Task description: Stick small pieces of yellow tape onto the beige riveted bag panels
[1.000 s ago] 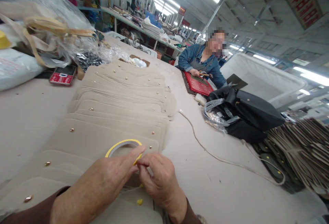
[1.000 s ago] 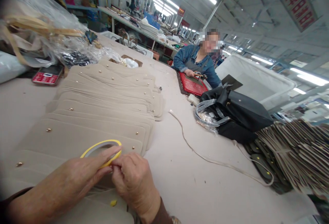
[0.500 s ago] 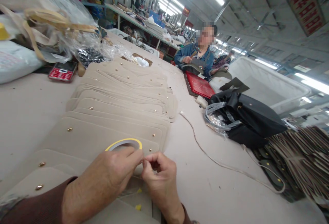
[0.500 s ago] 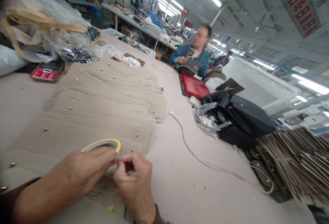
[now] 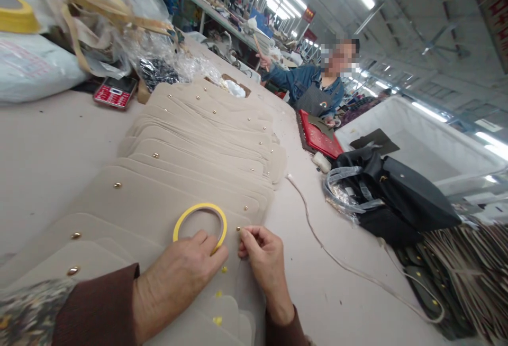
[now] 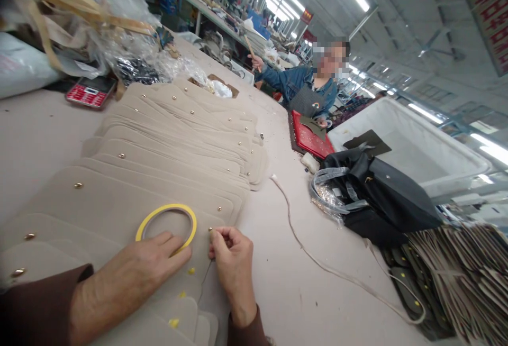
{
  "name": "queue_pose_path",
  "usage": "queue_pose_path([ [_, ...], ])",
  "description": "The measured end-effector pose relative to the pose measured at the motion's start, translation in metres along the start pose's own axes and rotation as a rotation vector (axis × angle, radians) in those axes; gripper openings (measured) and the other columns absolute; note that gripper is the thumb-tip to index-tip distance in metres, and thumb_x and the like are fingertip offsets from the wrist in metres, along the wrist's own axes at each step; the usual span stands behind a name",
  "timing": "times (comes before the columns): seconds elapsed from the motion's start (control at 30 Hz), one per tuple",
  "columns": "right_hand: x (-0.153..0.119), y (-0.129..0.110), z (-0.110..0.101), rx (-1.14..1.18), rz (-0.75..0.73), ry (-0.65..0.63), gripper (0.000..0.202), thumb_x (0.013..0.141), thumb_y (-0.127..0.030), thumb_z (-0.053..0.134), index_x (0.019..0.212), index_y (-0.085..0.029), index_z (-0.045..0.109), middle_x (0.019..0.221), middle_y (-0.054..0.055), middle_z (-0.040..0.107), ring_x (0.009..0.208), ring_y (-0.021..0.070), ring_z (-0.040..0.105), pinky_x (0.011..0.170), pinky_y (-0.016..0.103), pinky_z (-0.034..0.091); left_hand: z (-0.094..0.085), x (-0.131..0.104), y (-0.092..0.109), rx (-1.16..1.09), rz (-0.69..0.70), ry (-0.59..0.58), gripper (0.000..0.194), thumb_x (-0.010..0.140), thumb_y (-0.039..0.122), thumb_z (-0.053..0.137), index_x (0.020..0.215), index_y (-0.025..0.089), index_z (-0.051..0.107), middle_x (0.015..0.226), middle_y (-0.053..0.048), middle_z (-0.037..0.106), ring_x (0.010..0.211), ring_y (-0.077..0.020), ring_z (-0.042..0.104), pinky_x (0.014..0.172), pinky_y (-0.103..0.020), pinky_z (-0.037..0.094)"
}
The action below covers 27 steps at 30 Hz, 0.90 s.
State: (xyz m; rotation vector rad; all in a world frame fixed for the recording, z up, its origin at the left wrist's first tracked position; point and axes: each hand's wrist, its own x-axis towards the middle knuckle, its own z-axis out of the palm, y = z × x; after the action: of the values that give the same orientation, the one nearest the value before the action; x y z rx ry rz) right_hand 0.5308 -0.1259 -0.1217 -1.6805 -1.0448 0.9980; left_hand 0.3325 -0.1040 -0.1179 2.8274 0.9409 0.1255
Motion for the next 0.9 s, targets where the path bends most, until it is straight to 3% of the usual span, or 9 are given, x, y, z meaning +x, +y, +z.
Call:
queue_pose_path([
  [0.13,0.0,0.001,0.005,-0.221,-0.188,-0.005,0.028,0.093,-0.041,0.065,0.082,-0.018,0.077,0.063,0.002,0.071,0.057,0.0171,0.065,0.058,0.027,0.053,-0.003,0.002,0.003,0.008,-0.002,-0.028,0.029,0.089,-0.007,0.055,0.094,0.021,0.063,0.09,-0.005,0.07,0.08,-0.0253,0.066,0.068,-0.033,0.052],
  [0.3,0.003,0.005,0.014,-0.504,-0.465,0.071,0.026,0.097,-0.026,0.055,0.082,-0.021,0.074,0.074,0.005,0.077,0.065,0.0189,0.072,0.066,0.028,0.052,-0.005,0.001,0.004,-0.015,-0.002,-0.025,0.029,0.088,-0.007,0.055,0.091,0.021,0.062,0.089,-0.005,0.071,0.078,-0.0254,0.067,0.067,-0.035,0.053],
  [0.4,0.003,0.008,0.018,-0.572,-0.499,0.111,0.024,0.098,-0.023,0.051,0.088,-0.02,0.074,0.076,0.006,0.077,0.067,0.0211,0.073,0.067,0.03,0.052,-0.01,0.002,0.004,-0.018,-0.019,-0.082,0.029,0.09,-0.007,0.054,0.094,0.021,0.065,0.093,-0.005,0.072,0.081,-0.0253,0.07,0.07,-0.035,0.056],
  [0.5,0.002,0.011,0.014,-0.523,-0.385,0.16,0.022,0.097,-0.03,0.061,0.11,-0.017,0.072,0.068,0.002,0.074,0.06,0.022,0.07,0.061,0.03,0.051,-0.014,0.004,0.004,-0.03,-0.042,-0.154,0.029,0.092,-0.005,0.054,0.1,0.02,0.068,0.097,-0.006,0.074,0.087,-0.0259,0.072,0.075,-0.036,0.06],
  [0.6,-0.002,0.014,0.004,-0.4,-0.283,0.134,0.016,0.097,-0.034,0.065,0.098,-0.019,0.071,0.064,0.0,0.072,0.054,0.0199,0.068,0.054,0.027,0.051,-0.015,0.006,0.004,-0.042,-0.059,-0.174,0.029,0.094,-0.004,0.055,0.102,0.02,0.07,0.101,-0.007,0.075,0.091,-0.0266,0.073,0.079,-0.038,0.064],
  [0.67,-0.005,0.016,0.0,-0.373,-0.348,0.103,0.017,0.099,-0.031,0.062,0.09,-0.021,0.072,0.072,0.002,0.076,0.061,0.0192,0.072,0.059,0.026,0.054,-0.015,0.006,0.003,-0.049,-0.068,-0.177,0.029,0.095,-0.003,0.055,0.102,0.02,0.071,0.101,-0.007,0.075,0.092,-0.0273,0.074,0.08,-0.04,0.065],
  [0.77,-0.009,0.018,0.003,-0.498,-0.565,0.118,0.021,0.102,-0.022,0.058,0.094,-0.021,0.077,0.084,0.005,0.081,0.073,0.0196,0.076,0.071,0.027,0.056,-0.017,0.007,0.003,-0.067,-0.081,-0.176,0.031,0.095,-0.004,0.054,0.103,0.02,0.073,0.104,-0.009,0.077,0.095,-0.029,0.075,0.082,-0.043,0.067],
  [0.9,-0.003,0.017,0.016,-0.72,-0.703,0.161,0.028,0.104,-0.016,0.053,0.091,-0.019,0.077,0.078,0.005,0.077,0.068,0.0198,0.073,0.066,0.028,0.05,-0.016,0.008,0.003,-0.08,-0.089,-0.179,0.033,0.094,-0.005,0.053,0.101,0.02,0.073,0.103,-0.008,0.078,0.095,-0.03,0.076,0.082,-0.044,0.067],
])
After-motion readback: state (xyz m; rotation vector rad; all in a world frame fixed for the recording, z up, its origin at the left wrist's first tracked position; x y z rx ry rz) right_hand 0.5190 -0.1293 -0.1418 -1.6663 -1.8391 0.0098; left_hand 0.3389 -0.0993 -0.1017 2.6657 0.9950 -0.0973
